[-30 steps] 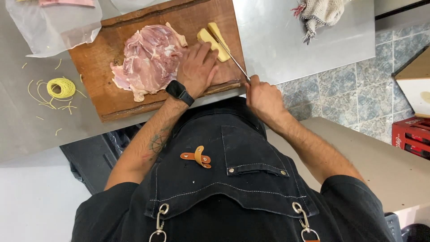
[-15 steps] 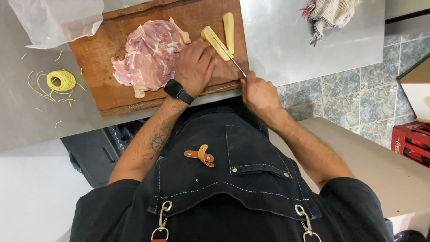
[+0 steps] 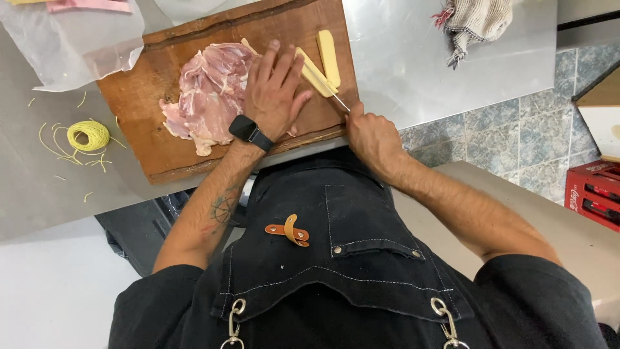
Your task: Preparing stuffed chicken by placing cheese sticks inside chicken breasts and rolling them up on a cutting board.
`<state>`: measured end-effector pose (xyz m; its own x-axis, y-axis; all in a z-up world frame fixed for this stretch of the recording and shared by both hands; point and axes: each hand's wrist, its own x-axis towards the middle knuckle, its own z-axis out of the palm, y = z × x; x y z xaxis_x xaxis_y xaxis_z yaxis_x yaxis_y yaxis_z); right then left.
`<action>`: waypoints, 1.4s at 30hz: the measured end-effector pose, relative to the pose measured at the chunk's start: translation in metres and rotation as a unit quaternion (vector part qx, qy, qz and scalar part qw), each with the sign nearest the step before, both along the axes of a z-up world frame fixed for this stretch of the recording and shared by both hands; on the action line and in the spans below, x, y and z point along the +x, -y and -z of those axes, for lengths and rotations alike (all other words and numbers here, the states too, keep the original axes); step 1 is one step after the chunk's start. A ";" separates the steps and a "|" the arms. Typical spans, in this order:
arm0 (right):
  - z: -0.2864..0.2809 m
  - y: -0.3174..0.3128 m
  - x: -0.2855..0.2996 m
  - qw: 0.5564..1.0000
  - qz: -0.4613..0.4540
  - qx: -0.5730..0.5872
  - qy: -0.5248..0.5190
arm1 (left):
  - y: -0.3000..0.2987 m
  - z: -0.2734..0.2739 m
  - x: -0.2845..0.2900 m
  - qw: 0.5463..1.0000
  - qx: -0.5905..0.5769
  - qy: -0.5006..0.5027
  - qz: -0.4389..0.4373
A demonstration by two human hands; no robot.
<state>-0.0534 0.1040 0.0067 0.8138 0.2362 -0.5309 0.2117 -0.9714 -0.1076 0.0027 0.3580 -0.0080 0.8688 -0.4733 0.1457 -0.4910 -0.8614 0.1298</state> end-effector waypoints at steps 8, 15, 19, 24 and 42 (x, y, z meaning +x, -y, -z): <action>0.057 0.018 -0.017 0.978 -0.105 -0.075 0.166 | 0.012 -0.009 -0.014 0.998 0.038 0.036 0.031; 0.019 0.031 0.009 0.994 -0.002 0.089 0.062 | 0.019 0.020 -0.019 0.992 -0.061 0.096 0.059; 0.024 0.021 -0.016 0.987 -0.012 0.016 0.158 | 0.025 0.023 -0.019 0.992 -0.059 0.096 0.056; -0.002 0.029 -0.021 0.999 0.015 0.030 0.034 | 0.024 0.011 -0.026 0.995 -0.041 0.073 0.046; -0.010 0.065 -0.067 0.998 0.054 0.005 -0.013 | 0.034 0.026 -0.032 0.984 -0.096 0.092 0.120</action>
<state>-0.1206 0.0388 0.0164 0.8204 0.1537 -0.5507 0.1029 -0.9871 -0.1223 -0.0294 0.3242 -0.0339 0.6862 -0.6103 0.3957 -0.7076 -0.6862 0.1687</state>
